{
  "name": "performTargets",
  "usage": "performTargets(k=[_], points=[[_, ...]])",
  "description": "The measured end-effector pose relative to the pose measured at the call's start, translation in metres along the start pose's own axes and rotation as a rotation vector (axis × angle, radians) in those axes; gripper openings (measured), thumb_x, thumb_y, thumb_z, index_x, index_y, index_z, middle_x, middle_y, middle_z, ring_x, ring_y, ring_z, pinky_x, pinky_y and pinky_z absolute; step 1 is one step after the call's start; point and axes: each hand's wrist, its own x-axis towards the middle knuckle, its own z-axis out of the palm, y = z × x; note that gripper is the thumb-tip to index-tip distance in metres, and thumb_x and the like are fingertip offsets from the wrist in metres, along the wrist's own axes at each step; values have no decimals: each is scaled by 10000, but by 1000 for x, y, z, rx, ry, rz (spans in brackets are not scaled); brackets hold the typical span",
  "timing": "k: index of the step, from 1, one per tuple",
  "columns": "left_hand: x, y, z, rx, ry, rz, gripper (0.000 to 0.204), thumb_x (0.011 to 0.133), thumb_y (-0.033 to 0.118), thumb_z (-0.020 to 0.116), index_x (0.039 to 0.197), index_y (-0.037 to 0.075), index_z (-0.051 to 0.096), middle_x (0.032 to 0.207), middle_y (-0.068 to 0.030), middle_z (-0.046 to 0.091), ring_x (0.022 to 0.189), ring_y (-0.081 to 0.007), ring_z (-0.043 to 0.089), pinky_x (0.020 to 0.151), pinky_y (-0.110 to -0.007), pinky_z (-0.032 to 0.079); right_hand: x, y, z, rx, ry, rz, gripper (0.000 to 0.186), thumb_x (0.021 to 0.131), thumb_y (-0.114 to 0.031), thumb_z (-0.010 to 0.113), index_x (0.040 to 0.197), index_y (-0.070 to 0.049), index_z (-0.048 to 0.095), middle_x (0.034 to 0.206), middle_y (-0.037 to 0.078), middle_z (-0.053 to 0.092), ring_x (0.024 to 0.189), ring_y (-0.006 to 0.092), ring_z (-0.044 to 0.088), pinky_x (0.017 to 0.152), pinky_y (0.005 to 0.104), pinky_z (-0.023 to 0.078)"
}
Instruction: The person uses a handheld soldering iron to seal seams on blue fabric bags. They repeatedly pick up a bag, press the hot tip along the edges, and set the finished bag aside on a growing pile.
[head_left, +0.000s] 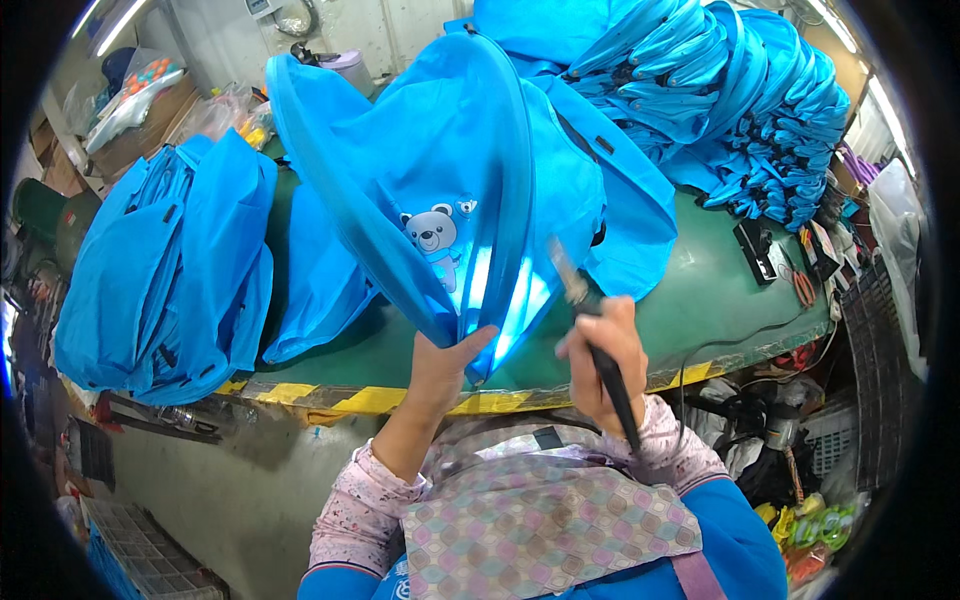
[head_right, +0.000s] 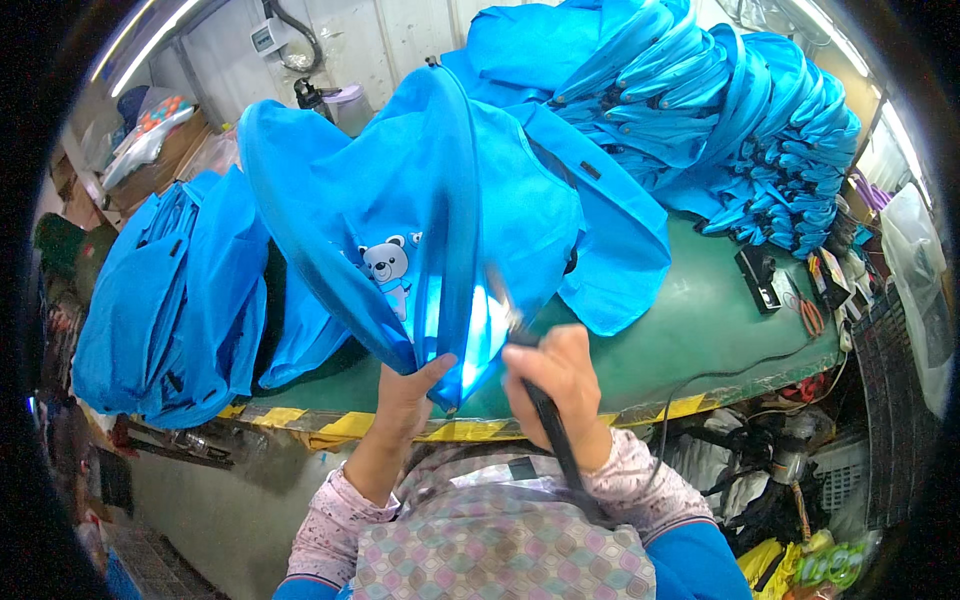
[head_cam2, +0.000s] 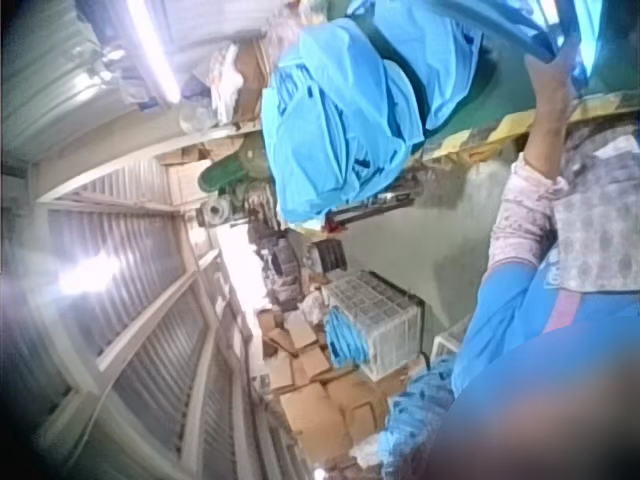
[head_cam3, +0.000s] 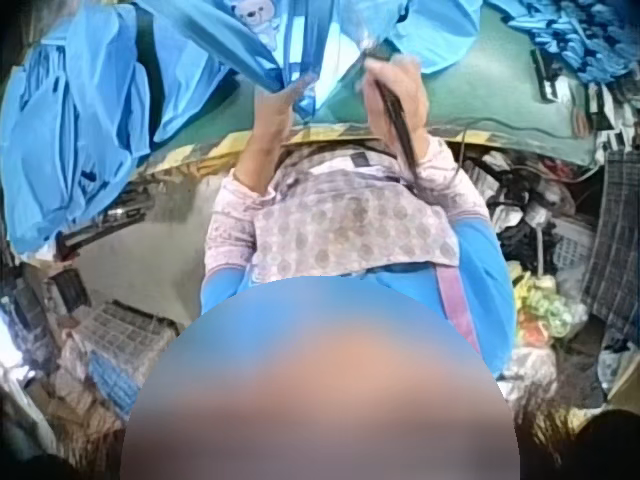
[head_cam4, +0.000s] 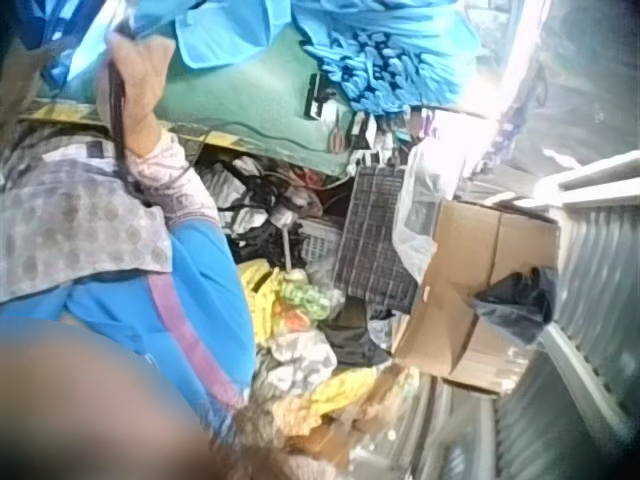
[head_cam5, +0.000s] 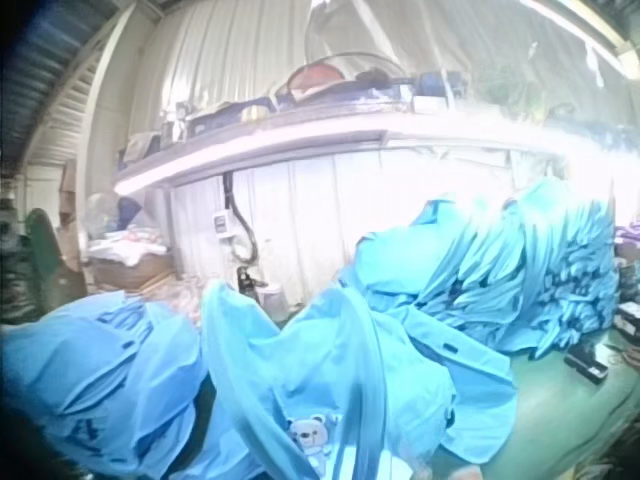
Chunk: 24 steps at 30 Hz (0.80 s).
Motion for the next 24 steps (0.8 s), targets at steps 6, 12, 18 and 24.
performTargets(k=[6, 12, 18, 24], points=[[-3, -2, 5, -27, 175, 0, 292, 833, 35, 787, 1100, 11, 673, 1045, -70, 704, 926, -158, 656, 867, -294, 498, -17, -7, -5, -28, -180, -95, 375, 743, -82, 755, 1101, -65, 645, 686, -10, 515, 642, 197, 482, 681, 372, 366], [-5, -3, 9, -44, 191, 41, 288, 843, 41, 784, 1103, 0, 668, 1035, -61, 702, 921, -157, 653, 862, -294, 500, -16, -2, 10, -14, -134, -149, 320, 729, -86, 763, 1034, -65, 671, 669, -23, 529, 612, 186, 487, 646, 357, 366], [-7, -6, 11, -42, 205, 52, 305, 838, 32, 786, 1115, -6, 663, 1043, -64, 699, 918, -161, 651, 861, -298, 501, -11, 0, 17, -45, -141, -157, 271, 765, -91, 753, 1025, -73, 677, 689, -5, 548, 617, 200, 492, 649, 356, 361], [-9, -2, 17, -3, 271, 61, 307, 835, 25, 787, 1116, -5, 666, 1044, -63, 699, 935, -159, 643, 883, -308, 490, -18, 1, 9, 287, 17, 331, 174, 883, -108, 692, 1037, -27, 683, 844, 98, 662, 731, 231, 509, 674, 349, 403]])
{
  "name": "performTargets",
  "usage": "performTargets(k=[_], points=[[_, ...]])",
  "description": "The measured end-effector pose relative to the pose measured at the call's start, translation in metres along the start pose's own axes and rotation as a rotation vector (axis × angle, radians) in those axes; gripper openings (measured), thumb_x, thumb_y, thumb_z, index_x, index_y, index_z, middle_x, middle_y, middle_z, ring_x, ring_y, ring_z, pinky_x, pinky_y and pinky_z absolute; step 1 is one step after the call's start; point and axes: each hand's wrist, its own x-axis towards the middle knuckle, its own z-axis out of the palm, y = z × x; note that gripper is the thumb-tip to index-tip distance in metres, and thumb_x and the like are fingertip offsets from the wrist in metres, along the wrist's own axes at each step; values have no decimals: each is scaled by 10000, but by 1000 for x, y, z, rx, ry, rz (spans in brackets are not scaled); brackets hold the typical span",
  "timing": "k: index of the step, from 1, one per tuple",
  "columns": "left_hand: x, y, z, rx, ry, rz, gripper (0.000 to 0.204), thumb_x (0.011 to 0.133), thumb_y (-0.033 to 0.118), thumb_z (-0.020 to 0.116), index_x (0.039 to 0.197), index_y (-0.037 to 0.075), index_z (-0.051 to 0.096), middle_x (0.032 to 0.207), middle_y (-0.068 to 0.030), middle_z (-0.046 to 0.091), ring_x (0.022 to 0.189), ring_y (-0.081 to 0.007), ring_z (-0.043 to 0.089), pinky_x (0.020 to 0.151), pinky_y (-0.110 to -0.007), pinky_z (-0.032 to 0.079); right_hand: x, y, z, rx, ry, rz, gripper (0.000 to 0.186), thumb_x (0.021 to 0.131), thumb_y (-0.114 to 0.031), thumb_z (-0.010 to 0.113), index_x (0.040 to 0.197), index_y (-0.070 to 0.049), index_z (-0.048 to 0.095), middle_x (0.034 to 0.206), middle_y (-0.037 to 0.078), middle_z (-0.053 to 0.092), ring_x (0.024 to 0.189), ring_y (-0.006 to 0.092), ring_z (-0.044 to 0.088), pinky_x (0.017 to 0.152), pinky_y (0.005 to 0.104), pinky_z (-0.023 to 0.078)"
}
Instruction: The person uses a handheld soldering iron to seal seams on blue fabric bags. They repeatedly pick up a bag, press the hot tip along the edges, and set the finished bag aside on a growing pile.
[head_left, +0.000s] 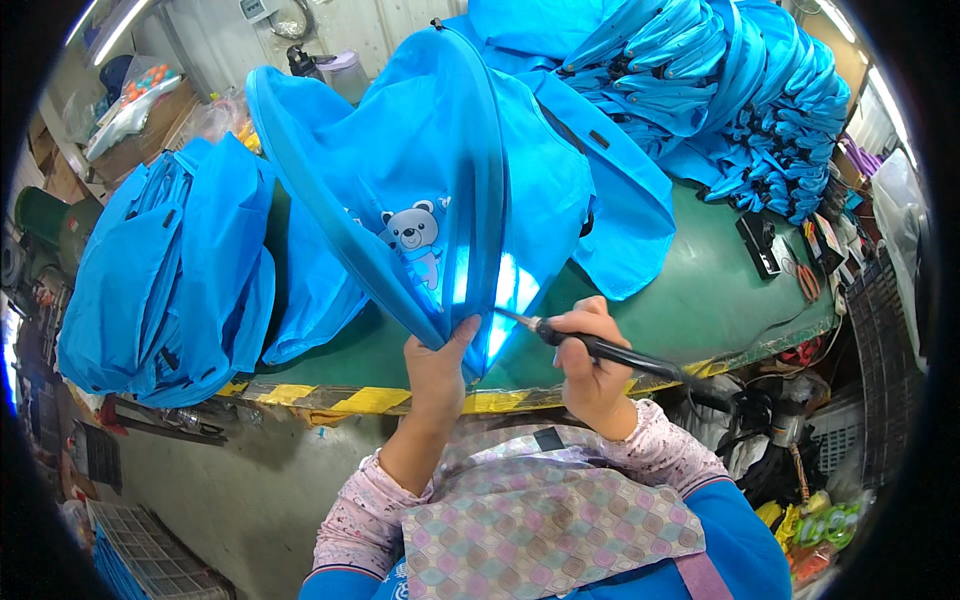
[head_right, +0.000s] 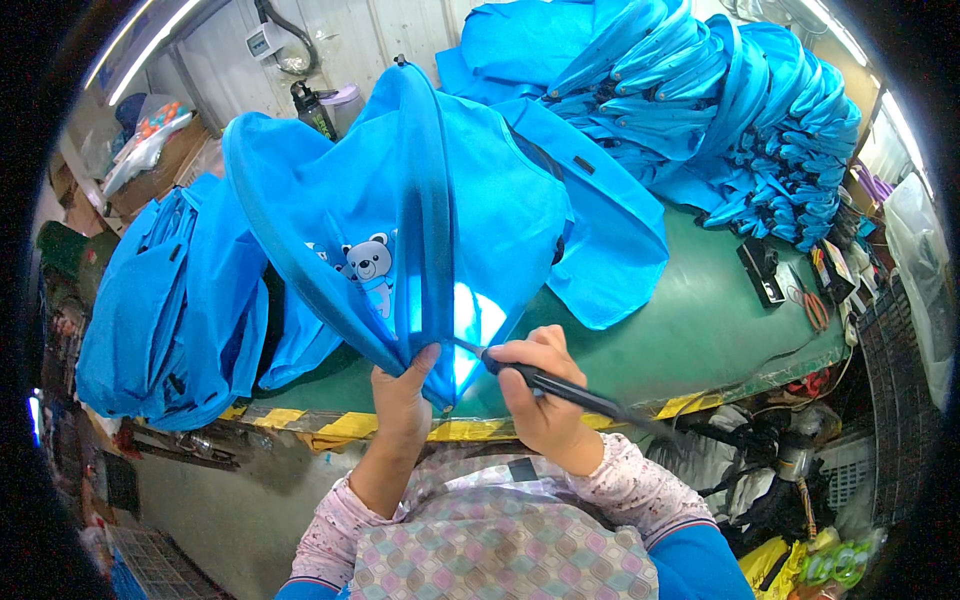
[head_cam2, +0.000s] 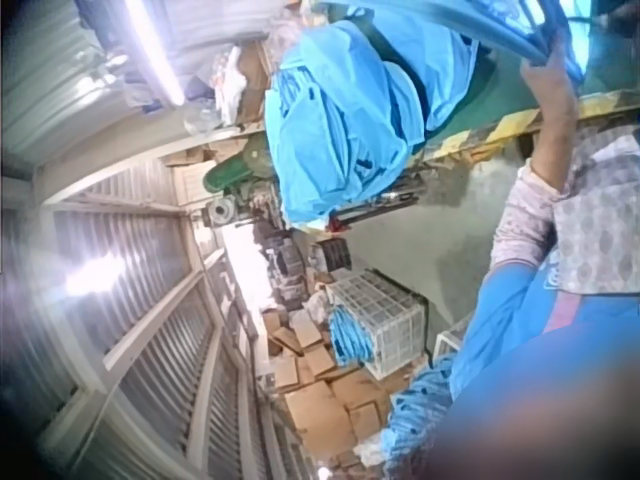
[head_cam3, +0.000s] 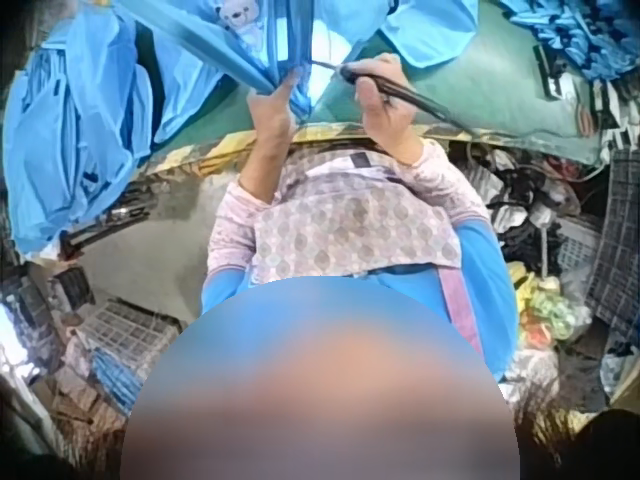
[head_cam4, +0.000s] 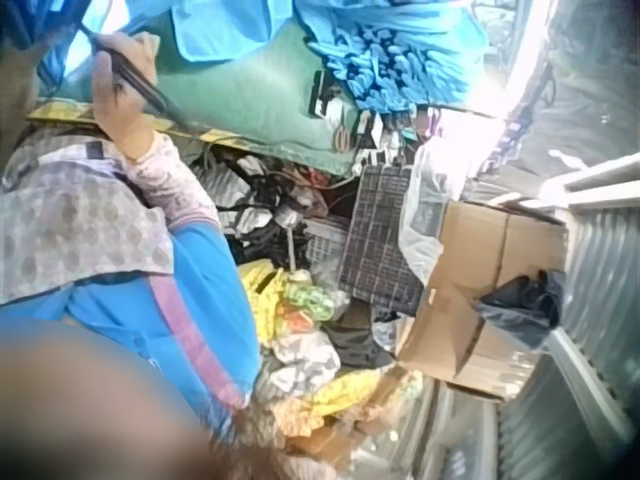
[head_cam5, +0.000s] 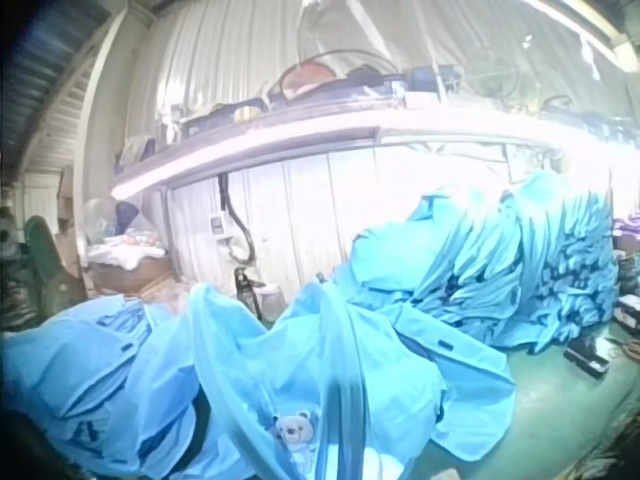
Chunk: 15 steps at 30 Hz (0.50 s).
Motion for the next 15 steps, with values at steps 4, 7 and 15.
performTargets(k=[4, 7, 15], points=[[2, -6, -5, 117, 13, 92, 385, 846, 66, 784, 1170, -32, 602, 1103, -77, 657, 989, -177, 610, 905, -312, 469, 23, 12, 14, -137, 96, -278, 279, 830, 45, 689, 1102, -13, 659, 911, 123, 679, 768, 270, 548, 694, 361, 459], [-12, -13, -4, 338, 145, 359, 428, 863, 100, 770, 1201, -43, 550, 1146, -88, 620, 1025, -187, 586, 918, -322, 459, 54, 43, 27, -385, 99, -462, 584, 740, 29, 800, 1261, -40, 546, 1264, 242, 606, 1132, 373, 585, 945, 435, 478], [-28, -19, -42, 158, -229, 183, 288, 986, 71, 622, 1255, -5, 551, 1206, -52, 623, 1095, -127, 559, 985, -305, 430, 61, 68, 38, -399, 173, -377, 688, 731, 58, 781, 1327, -72, 462, 1431, 271, 475, 1262, 433, 521, 1035, 468, 451]])
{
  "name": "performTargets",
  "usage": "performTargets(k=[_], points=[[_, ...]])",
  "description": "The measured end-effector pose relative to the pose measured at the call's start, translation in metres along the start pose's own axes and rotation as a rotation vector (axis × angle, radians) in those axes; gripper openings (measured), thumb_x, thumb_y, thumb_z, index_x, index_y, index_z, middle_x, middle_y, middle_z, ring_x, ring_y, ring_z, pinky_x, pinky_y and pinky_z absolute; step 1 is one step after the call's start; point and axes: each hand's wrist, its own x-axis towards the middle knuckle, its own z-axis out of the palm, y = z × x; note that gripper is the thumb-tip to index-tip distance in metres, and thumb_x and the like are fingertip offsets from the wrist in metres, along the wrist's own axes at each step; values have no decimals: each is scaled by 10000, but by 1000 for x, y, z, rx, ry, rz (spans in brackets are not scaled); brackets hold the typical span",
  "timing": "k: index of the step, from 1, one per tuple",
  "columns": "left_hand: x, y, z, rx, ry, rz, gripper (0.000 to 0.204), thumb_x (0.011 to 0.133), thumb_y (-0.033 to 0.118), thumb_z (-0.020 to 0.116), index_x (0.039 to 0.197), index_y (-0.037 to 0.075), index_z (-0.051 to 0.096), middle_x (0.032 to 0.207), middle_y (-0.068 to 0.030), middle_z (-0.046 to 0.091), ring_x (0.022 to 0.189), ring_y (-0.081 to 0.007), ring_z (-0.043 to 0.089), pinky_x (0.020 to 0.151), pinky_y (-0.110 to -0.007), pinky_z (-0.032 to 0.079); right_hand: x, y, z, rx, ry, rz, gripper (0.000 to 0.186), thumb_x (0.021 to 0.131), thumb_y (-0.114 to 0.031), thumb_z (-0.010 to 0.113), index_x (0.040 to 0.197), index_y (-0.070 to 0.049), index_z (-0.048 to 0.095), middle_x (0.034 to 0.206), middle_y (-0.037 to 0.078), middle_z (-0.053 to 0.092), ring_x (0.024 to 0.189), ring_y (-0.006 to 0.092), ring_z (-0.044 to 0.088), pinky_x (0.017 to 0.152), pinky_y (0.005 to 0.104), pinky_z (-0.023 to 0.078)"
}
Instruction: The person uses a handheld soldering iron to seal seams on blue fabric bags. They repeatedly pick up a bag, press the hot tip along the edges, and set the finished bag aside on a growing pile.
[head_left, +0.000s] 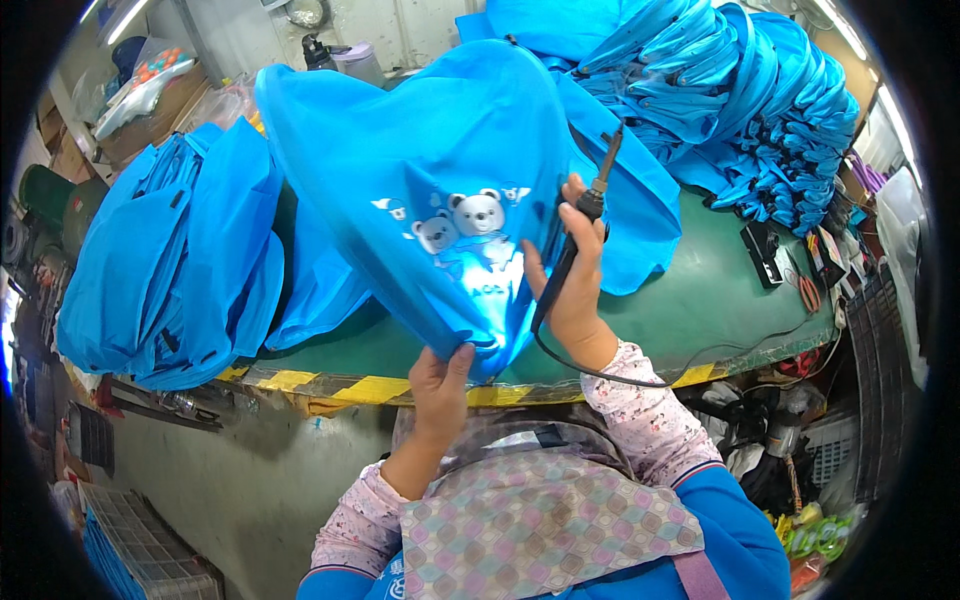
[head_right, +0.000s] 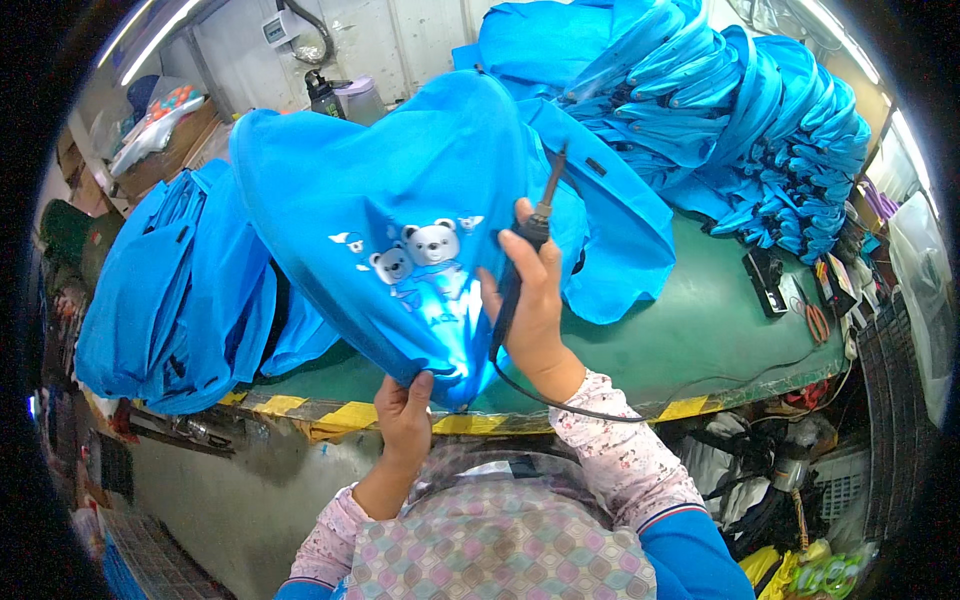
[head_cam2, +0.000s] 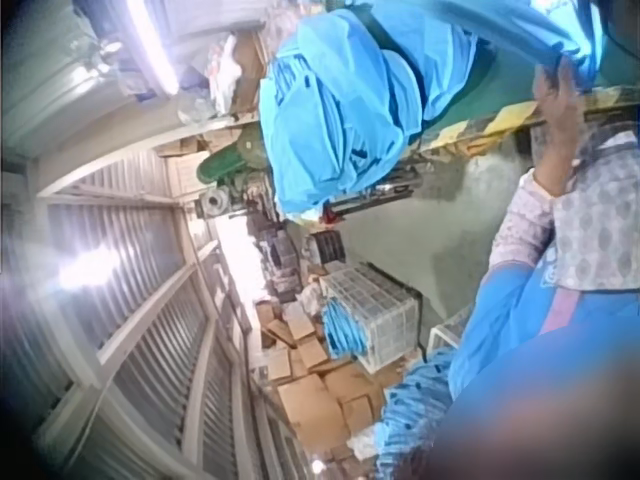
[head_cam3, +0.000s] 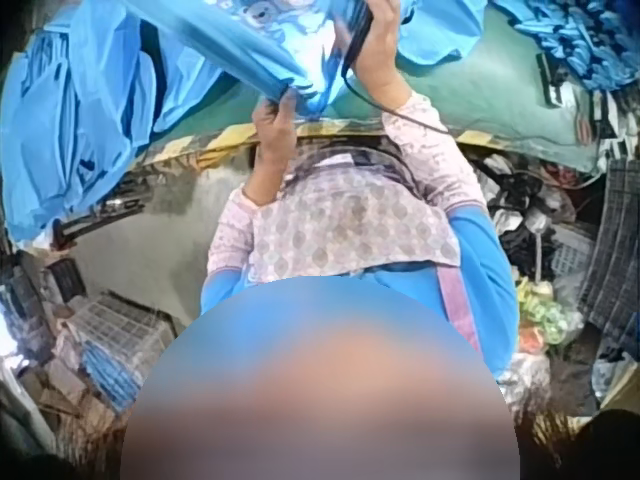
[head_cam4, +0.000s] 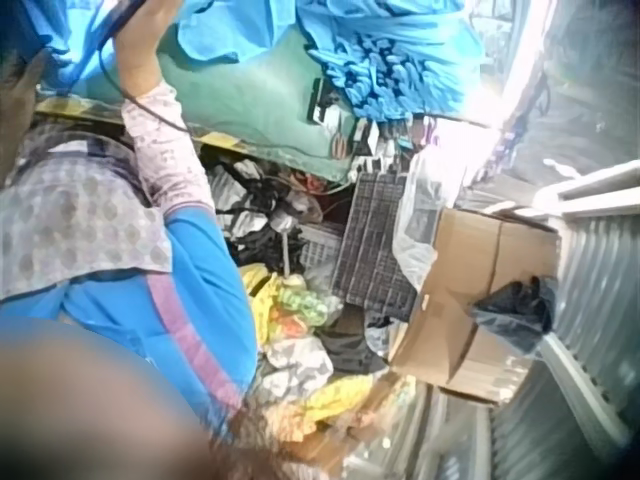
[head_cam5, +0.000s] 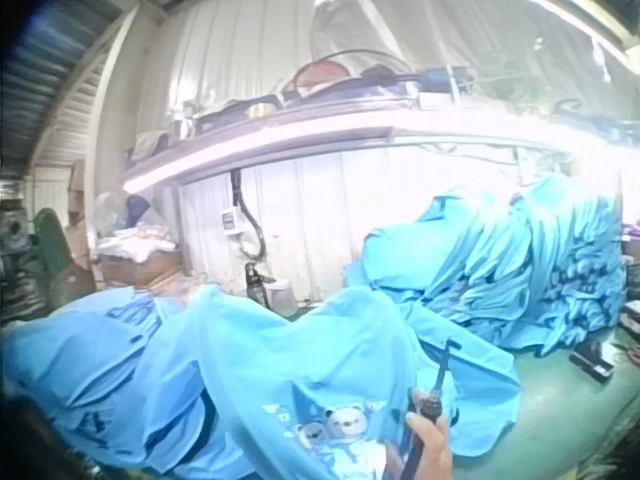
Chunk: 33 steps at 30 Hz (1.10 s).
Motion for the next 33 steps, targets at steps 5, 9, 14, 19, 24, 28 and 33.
performTargets(k=[5, 9, 14, 19, 24, 28, 33], points=[[8, -2, 20, -271, 65, -55, 263, 968, 92, 661, 1210, 11, 598, 1178, -53, 644, 1058, -121, 573, 940, -284, 452, -11, 15, -15, -69, -24, 95, 695, 786, 78, 722, 1379, -85, 400, 1475, 253, 432, 1331, 383, 494, 1035, 428, 456], [24, -8, 27, -189, 151, -102, 253, 935, 86, 708, 1158, 28, 603, 1067, -34, 666, 937, -102, 578, 822, -262, 450, -9, -1, -21, -11, -58, 68, 639, 818, 64, 703, 1370, -82, 415, 1491, 254, 411, 1278, 371, 540, 992, 411, 484], [35, -3, 46, -225, 249, -17, 223, 892, 65, 756, 959, 79, 544, 923, -6, 667, 819, -61, 573, 733, -223, 448, 9, -50, -46, 20, -74, -107, 419, 710, 81, 759, 1092, -63, 662, 922, 99, 690, 865, 284, 591, 760, 403, 444], [34, 3, 47, -257, 231, -36, 228, 902, 42, 736, 931, 89, 516, 923, -18, 669, 798, -54, 579, 703, -207, 451, -8, -68, -76, 250, -253, 2, 326, 721, -65, 762, 1041, -52, 702, 715, 24, 561, 628, 216, 491, 629, 349, 354], [34, 4, 46, -239, 219, 4, 192, 919, 20, 703, 936, 80, 521, 942, -38, 675, 822, -82, 615, 744, -219, 476, -7, -76, -67, 302, -296, -43, 247, 798, -108, 731, 1040, -70, 697, 708, 12, 581, 610, 192, 486, 637, 338, 364], [32, 10, 49, -232, 215, 2, 198, 917, 23, 704, 953, 69, 515, 951, -55, 672, 847, -105, 626, 783, -231, 483, -9, -74, -61, 257, -288, -105, 212, 820, -118, 727, 1027, -83, 701, 701, 3, 567, 627, 195, 485, 643, 347, 363], [29, 10, 51, -169, 224, -10, 222, 916, 46, 715, 997, 60, 509, 880, -20, 621, 824, -104, 601, 797, -243, 479, 10, -74, -59, 212, -378, 18, 155, 839, -132, 724, 986, -86, 709, 690, 10, 586, 630, 204, 491, 645, 344, 372]])
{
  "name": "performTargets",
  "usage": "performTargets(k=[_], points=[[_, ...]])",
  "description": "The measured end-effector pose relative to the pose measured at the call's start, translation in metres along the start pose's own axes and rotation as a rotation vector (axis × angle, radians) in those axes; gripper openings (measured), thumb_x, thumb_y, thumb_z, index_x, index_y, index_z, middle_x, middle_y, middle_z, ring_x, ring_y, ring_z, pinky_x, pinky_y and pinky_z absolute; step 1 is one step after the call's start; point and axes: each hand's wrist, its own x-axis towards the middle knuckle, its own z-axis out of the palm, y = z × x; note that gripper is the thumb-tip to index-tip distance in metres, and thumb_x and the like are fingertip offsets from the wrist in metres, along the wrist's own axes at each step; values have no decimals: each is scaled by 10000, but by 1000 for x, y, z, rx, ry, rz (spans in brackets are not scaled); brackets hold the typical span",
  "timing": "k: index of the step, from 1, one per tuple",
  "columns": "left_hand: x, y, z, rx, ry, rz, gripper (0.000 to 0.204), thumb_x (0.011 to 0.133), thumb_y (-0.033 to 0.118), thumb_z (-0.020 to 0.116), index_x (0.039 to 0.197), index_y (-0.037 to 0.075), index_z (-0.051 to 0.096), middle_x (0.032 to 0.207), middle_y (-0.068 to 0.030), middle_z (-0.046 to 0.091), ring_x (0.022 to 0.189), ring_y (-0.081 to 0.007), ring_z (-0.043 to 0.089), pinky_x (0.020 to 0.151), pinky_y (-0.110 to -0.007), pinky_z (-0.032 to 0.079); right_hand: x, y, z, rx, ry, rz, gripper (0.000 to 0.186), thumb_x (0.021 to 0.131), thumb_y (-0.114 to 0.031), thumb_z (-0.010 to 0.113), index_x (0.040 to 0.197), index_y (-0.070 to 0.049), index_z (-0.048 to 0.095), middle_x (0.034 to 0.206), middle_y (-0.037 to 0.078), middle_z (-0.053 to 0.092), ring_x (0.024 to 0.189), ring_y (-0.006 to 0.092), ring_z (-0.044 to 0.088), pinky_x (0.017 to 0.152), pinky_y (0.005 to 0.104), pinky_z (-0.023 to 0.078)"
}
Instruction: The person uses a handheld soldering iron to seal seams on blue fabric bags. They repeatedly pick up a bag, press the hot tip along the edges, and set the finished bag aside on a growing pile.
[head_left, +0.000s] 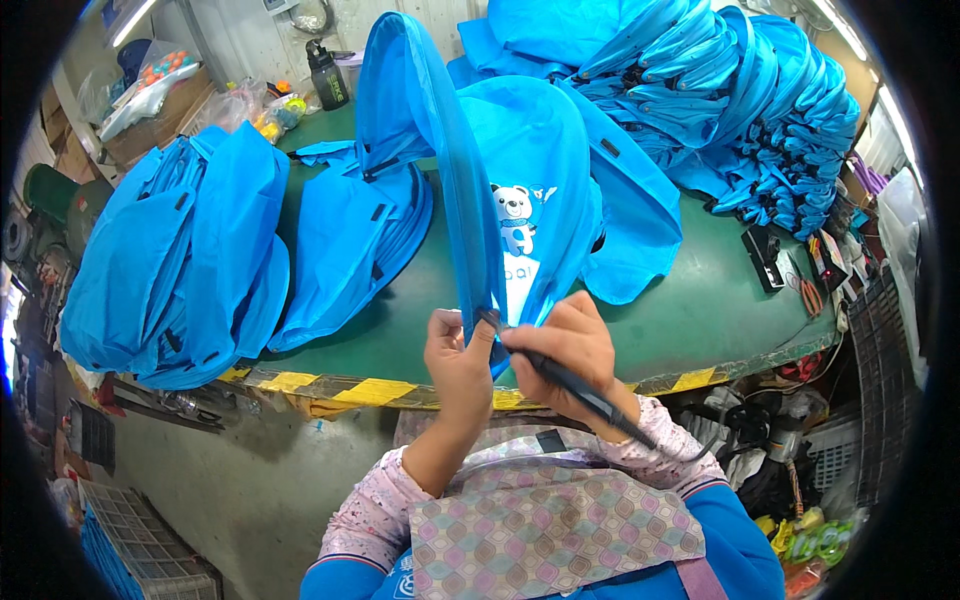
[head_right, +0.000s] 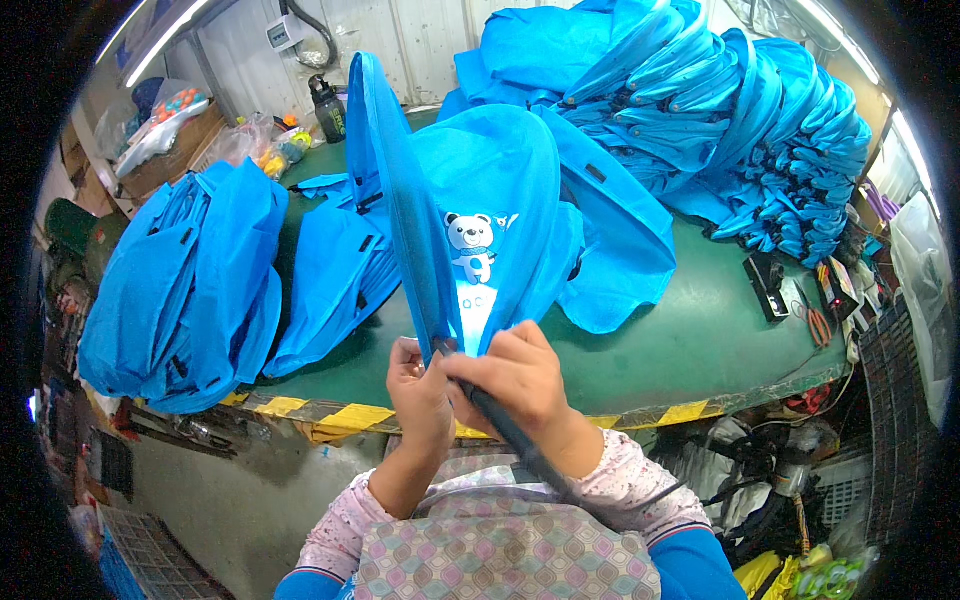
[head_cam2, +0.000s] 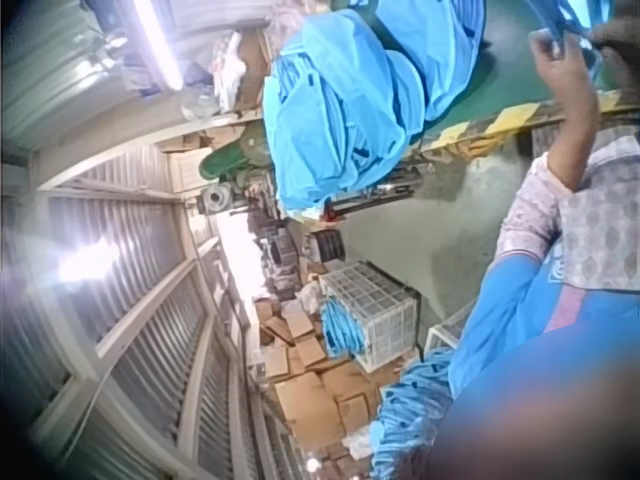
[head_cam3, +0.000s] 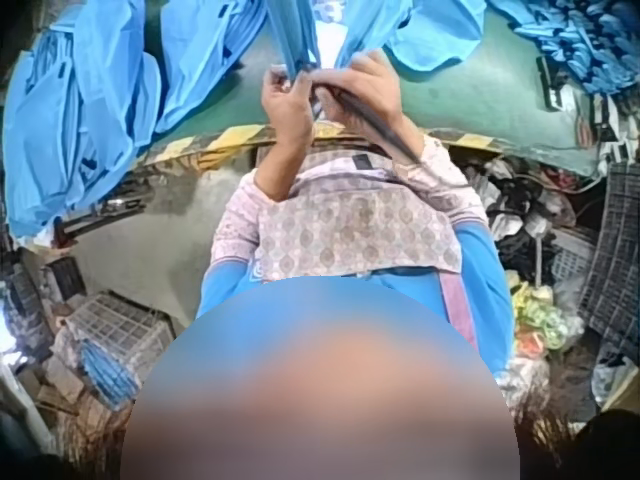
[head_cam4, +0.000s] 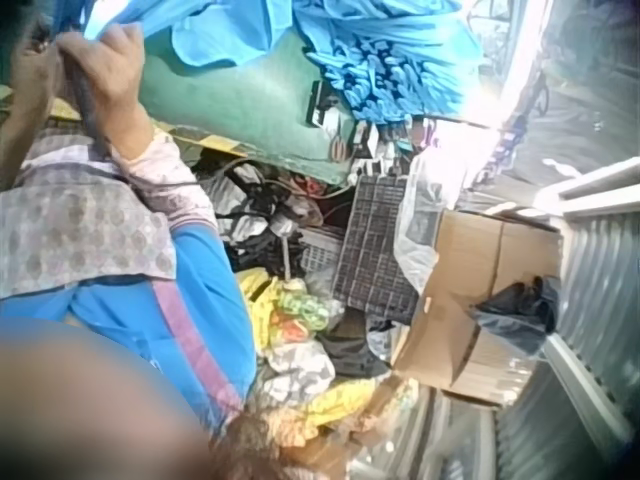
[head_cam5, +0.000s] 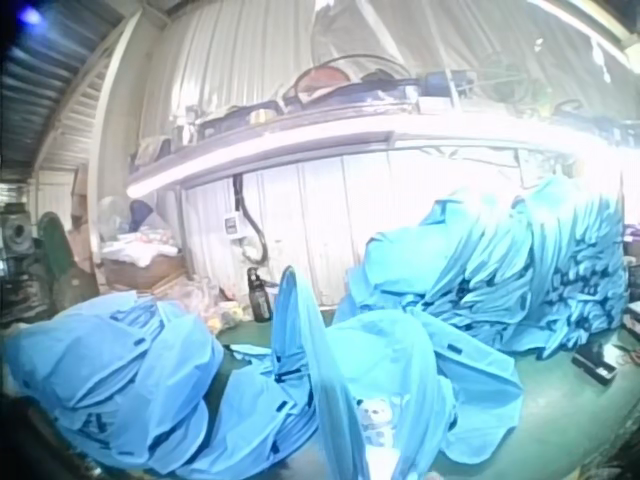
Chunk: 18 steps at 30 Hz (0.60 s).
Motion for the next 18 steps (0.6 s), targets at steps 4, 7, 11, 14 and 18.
performTargets(k=[4, 7, 11, 14, 18], points=[[4, -4, 1, 208, 101, 245, 278, 914, 84, 735, 1099, 44, 532, 916, -20, 626, 818, -104, 602, 747, -228, 485, 14, -9, -18, 132, 26, 213, 172, 942, -203, 663, 983, -39, 696, 749, 35, 639, 643, 164, 487, 649, 324, 376], [-1, 18, 7, 144, 71, 98, 298, 906, 100, 749, 1115, 47, 543, 1000, -54, 663, 860, -108, 621, 747, -230, 496, -8, -2, -25, 291, 317, 365, 241, 932, -127, 672, 1143, -13, 651, 800, 84, 642, 721, 196, 577, 744, 313, 444], [0, 32, 12, -122, 68, 26, 277, 908, 83, 741, 1109, 49, 554, 1013, -69, 684, 865, -108, 636, 741, -229, 508, -16, 88, -8, -255, 487, 303, 332, 948, -23, 626, 1263, 17, 528, 1108, 164, 596, 1009, 263, 592, 901, 373, 462], [-3, 47, 11, 160, 60, 100, 522, 873, 149, 786, 1265, 21, 466, 1144, -119, 614, 1000, -189, 611, 867, -308, 498, -26, 137, 15, -203, 511, 495, 497, 966, -92, 635, 1379, -3, 374, 1268, 173, 501, 1158, 278, 508, 989, 366, 420], [18, 46, 19, 1111, -267, 600, 822, 785, 194, 843, 1393, -43, 343, 1307, -253, 481, 1140, -390, 557, 935, -426, 475, 31, 126, 35, 82, 604, 407, 539, 975, -125, 631, 1411, -20, 333, 1324, 154, 445, 1111, 217, 486, 900, 338, 434]])
